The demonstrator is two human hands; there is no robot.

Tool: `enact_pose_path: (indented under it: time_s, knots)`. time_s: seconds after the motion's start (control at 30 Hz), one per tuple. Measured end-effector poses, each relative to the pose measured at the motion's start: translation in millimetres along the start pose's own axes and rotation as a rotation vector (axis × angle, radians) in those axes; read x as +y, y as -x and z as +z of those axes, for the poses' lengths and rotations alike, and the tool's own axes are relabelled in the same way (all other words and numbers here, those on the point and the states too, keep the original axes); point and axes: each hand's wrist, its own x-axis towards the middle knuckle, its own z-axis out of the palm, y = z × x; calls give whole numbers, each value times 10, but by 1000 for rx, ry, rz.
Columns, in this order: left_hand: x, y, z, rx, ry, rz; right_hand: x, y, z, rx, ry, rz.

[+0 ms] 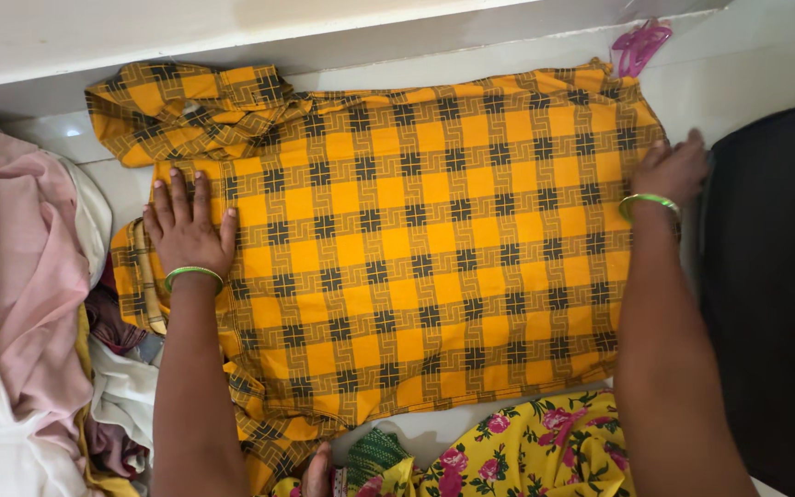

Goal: The person buttons a yellow plaid shirt while it is spread out on the floor, then smooths and aligns the fabric by hand.

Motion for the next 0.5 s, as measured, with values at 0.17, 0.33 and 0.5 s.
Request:
enact_pose_path:
  time_s: [0.17,0.33,0.5]
  knots:
    - [19,-12,-22,-4,-4,-9,142,-263,-46,74,252,-186]
    - [15,-22,-1,1,9,0,51,-281,-262,-81,30,-176]
    - [6,-3,10,4,-3,3,186,-84,-346,-593,-901,-173]
